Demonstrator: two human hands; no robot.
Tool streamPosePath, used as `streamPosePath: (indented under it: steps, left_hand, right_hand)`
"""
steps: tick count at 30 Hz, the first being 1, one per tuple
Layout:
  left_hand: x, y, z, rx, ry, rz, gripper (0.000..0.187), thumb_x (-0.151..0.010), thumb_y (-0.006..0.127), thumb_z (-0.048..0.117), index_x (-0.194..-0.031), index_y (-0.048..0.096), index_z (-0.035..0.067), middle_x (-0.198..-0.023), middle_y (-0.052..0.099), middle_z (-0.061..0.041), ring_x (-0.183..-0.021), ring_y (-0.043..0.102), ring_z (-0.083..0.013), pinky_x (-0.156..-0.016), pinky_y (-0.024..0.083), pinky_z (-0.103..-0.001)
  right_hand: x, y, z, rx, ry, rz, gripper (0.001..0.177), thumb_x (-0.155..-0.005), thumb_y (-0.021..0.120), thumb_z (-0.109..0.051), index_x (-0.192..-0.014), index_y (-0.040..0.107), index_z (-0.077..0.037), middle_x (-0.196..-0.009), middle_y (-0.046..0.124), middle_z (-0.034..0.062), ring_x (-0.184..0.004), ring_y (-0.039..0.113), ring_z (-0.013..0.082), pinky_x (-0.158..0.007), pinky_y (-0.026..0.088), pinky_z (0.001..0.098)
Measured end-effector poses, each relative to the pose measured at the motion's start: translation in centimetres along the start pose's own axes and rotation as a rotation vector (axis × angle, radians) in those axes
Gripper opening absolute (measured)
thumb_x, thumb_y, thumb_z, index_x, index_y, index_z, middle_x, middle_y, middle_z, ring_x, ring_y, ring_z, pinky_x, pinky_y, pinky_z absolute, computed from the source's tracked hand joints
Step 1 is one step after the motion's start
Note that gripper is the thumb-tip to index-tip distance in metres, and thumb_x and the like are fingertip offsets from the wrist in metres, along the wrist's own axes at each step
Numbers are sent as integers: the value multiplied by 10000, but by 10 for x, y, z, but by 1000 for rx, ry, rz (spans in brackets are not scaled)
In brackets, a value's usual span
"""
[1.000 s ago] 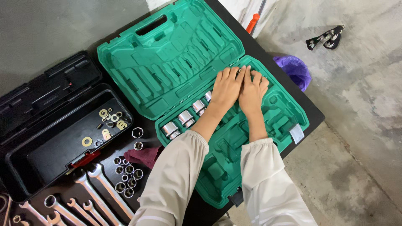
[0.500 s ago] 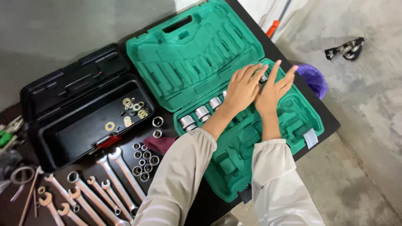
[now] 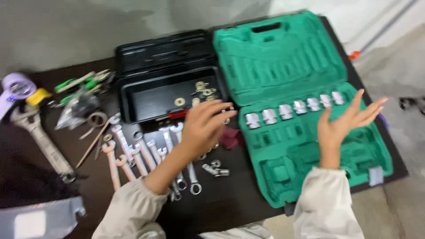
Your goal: The person wipes a socket wrench head with a cloth, then places it into a green tool case before picking up another socket head and wiping it.
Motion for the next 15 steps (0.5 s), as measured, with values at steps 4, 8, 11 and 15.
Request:
streamPosePath:
  steps: [4, 8, 11, 15]
  left_hand:
    - [68, -100, -35, -261, -192, 20, 513, -778, 688, -40, -1264, 677, 122, -1363, 641, -69, -1290, 588, -324, -1097, 451, -467]
    - [122, -172, -37, -512, -319, 137, 406, -865, 694, -34, -1249, 676, 93, -1349, 635, -92, -1298, 576, -332, -1102, 403, -467]
    - [150, -203, -41, -601, -405, 243, 353, -914, 693, -29, -1249, 668, 79, -1357, 632, -103, -1304, 572, -332, -1120, 395, -458]
    - [184, -228, -51, -632, -514, 321, 360, -912, 660, -26, -1261, 646, 58, -1373, 629, -120, -1321, 566, -346, -1136, 392, -461]
  right_hand:
    - [13, -25, -106, -274, -89, -113, 466, -1050, 630, -29, -1499, 509, -46, -1664, 378, 198, -1551, 312, 412, -1291, 234, 563]
    - [40, -32, -235, -537, -225, -256, 296, -1009, 637, -47, -1303, 613, -17, -1428, 589, 167, -1352, 548, 370, -1183, 408, 465]
    - [67, -28, -318, -635, -363, -396, 308, -940, 655, -13, -1247, 645, -25, -1356, 623, 147, -1260, 578, 362, -1117, 433, 467]
    - [111, -16, -396, -840, -478, -557, 294, -910, 658, -1, -1204, 657, -17, -1307, 628, 145, -1266, 582, 353, -1099, 453, 469]
Point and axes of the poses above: each hand's wrist, its own x-axis away from the middle knuckle, its own y-axis out of the palm, z = x × y, the point moved 4 cm from there along -x, towards the middle knuckle
